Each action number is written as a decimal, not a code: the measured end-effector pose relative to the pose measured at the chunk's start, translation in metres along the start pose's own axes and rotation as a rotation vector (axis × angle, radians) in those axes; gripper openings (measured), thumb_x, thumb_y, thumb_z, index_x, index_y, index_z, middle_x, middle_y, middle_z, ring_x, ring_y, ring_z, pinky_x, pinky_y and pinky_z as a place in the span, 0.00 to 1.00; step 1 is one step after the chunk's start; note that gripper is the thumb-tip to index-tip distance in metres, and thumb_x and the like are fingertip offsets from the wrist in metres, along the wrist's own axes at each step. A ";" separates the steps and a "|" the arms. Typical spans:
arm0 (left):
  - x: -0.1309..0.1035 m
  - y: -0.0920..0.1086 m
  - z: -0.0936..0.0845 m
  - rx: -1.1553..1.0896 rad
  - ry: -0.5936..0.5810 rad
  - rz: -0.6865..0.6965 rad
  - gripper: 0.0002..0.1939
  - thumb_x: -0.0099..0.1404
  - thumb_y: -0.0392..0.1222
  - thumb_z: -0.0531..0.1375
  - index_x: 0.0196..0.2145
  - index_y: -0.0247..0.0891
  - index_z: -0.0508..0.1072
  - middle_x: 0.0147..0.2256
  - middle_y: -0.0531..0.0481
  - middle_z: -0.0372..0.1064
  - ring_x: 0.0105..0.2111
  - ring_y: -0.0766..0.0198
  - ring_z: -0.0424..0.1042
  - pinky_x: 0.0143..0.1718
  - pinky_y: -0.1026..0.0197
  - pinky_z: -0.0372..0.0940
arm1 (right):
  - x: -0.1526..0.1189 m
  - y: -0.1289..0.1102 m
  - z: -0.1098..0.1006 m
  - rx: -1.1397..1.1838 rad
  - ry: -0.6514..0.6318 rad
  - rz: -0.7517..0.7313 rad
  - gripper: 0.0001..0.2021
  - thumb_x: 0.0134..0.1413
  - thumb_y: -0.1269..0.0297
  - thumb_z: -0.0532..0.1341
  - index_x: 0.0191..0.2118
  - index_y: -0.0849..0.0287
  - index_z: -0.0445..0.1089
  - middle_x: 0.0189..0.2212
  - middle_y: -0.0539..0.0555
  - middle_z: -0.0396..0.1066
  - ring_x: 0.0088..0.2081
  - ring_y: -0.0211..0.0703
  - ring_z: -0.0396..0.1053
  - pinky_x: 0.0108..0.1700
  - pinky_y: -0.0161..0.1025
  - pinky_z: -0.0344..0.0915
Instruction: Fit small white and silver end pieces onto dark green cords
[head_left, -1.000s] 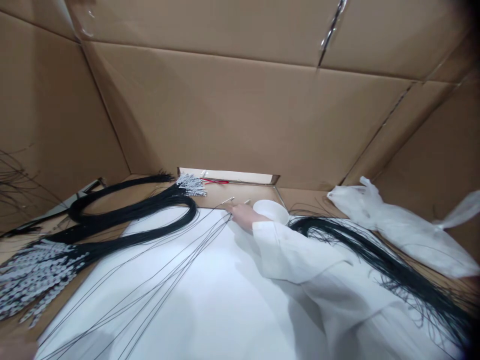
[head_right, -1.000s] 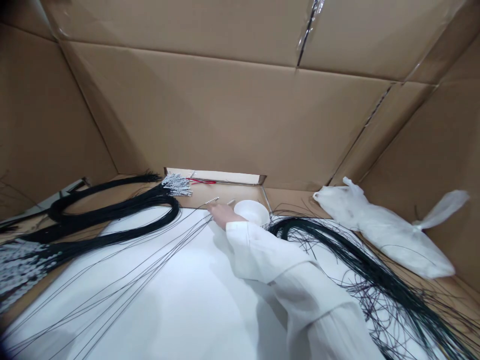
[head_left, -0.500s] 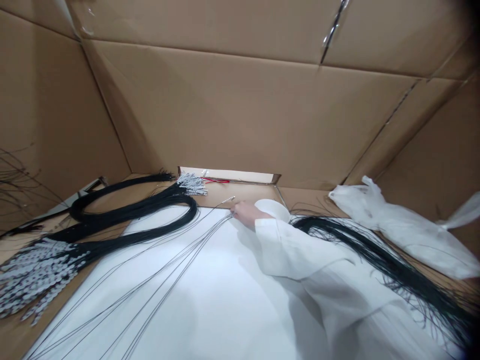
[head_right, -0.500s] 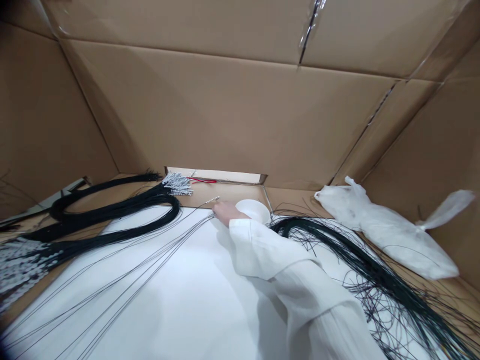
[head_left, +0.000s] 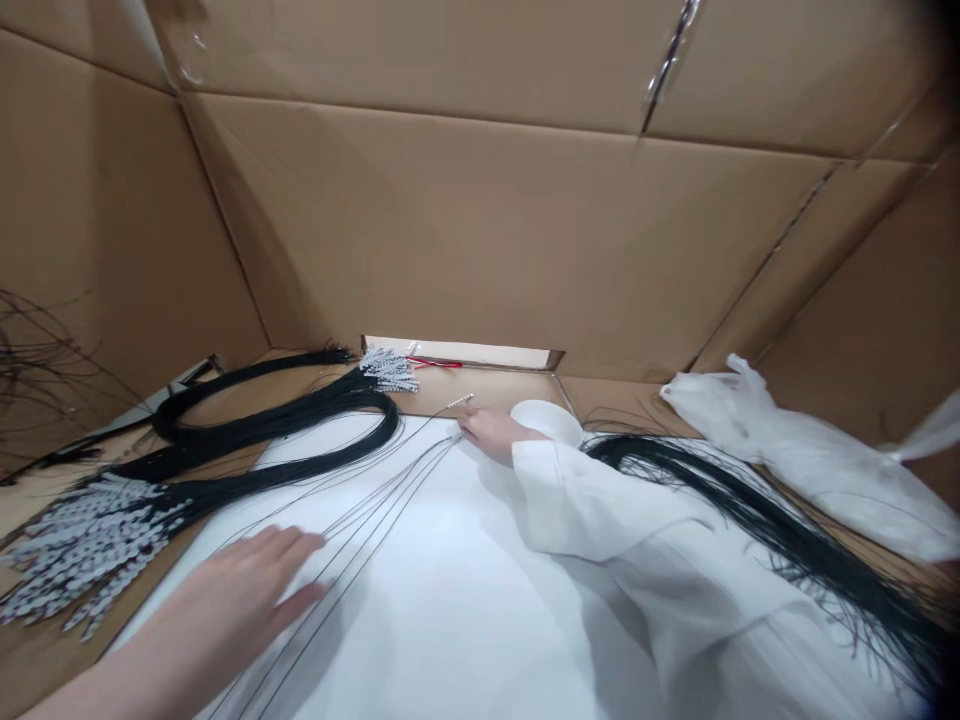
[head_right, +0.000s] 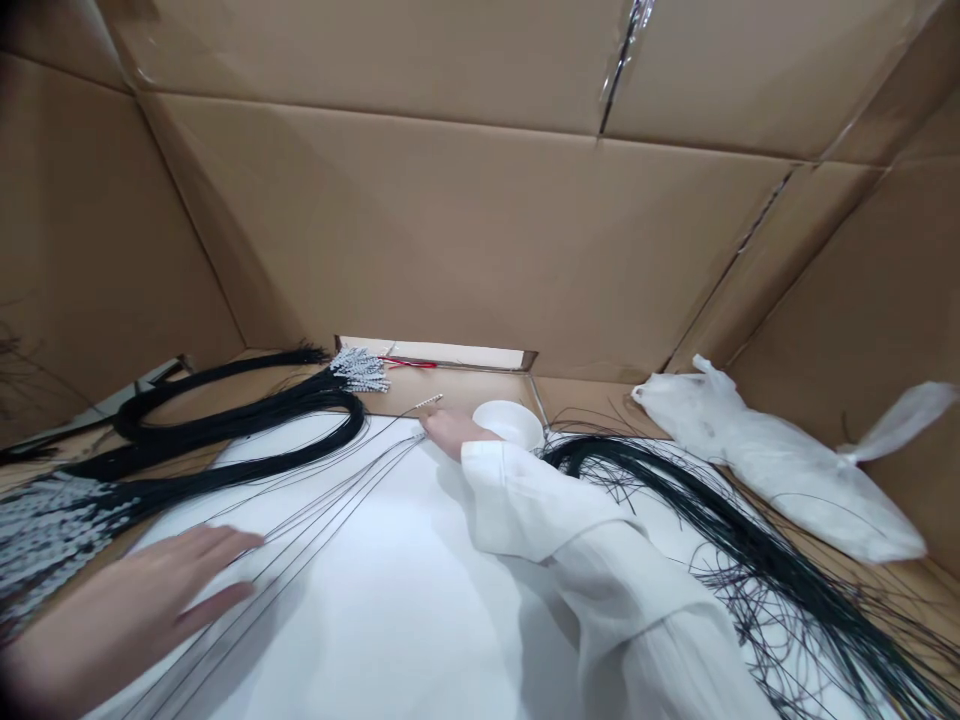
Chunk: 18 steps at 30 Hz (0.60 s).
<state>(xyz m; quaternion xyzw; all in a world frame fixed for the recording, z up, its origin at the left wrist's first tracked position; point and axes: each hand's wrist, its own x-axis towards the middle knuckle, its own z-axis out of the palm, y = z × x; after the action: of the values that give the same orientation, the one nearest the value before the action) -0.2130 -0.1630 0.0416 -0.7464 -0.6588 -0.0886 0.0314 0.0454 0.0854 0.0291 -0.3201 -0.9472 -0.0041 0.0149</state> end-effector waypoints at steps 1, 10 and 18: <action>0.016 0.013 0.004 -0.011 -0.047 0.062 0.15 0.59 0.49 0.54 0.41 0.41 0.71 0.41 0.45 0.71 0.41 0.52 0.69 0.43 0.51 0.63 | -0.001 -0.002 0.000 0.011 0.000 0.001 0.10 0.59 0.70 0.49 0.37 0.63 0.67 0.35 0.60 0.68 0.36 0.44 0.66 0.38 0.38 0.59; 0.154 0.089 0.054 -0.219 0.082 -0.023 0.18 0.63 0.40 0.48 0.48 0.29 0.62 0.42 0.32 0.67 0.43 0.49 0.67 0.42 0.53 0.58 | -0.008 -0.013 -0.016 0.233 0.052 0.031 0.08 0.55 0.72 0.51 0.39 0.64 0.64 0.37 0.59 0.66 0.36 0.43 0.65 0.35 0.36 0.58; 0.165 0.079 0.061 -0.523 0.100 -0.093 0.16 0.64 0.42 0.46 0.28 0.35 0.69 0.25 0.48 0.69 0.25 0.62 0.68 0.30 0.61 0.58 | -0.008 0.009 -0.016 0.689 0.035 0.067 0.05 0.50 0.68 0.56 0.29 0.64 0.66 0.21 0.49 0.65 0.24 0.34 0.62 0.28 0.31 0.57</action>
<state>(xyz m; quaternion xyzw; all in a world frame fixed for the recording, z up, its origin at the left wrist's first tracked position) -0.1101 -0.0024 0.0161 -0.6930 -0.6446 -0.2939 -0.1340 0.0577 0.0873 0.0449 -0.3272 -0.8815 0.3109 0.1383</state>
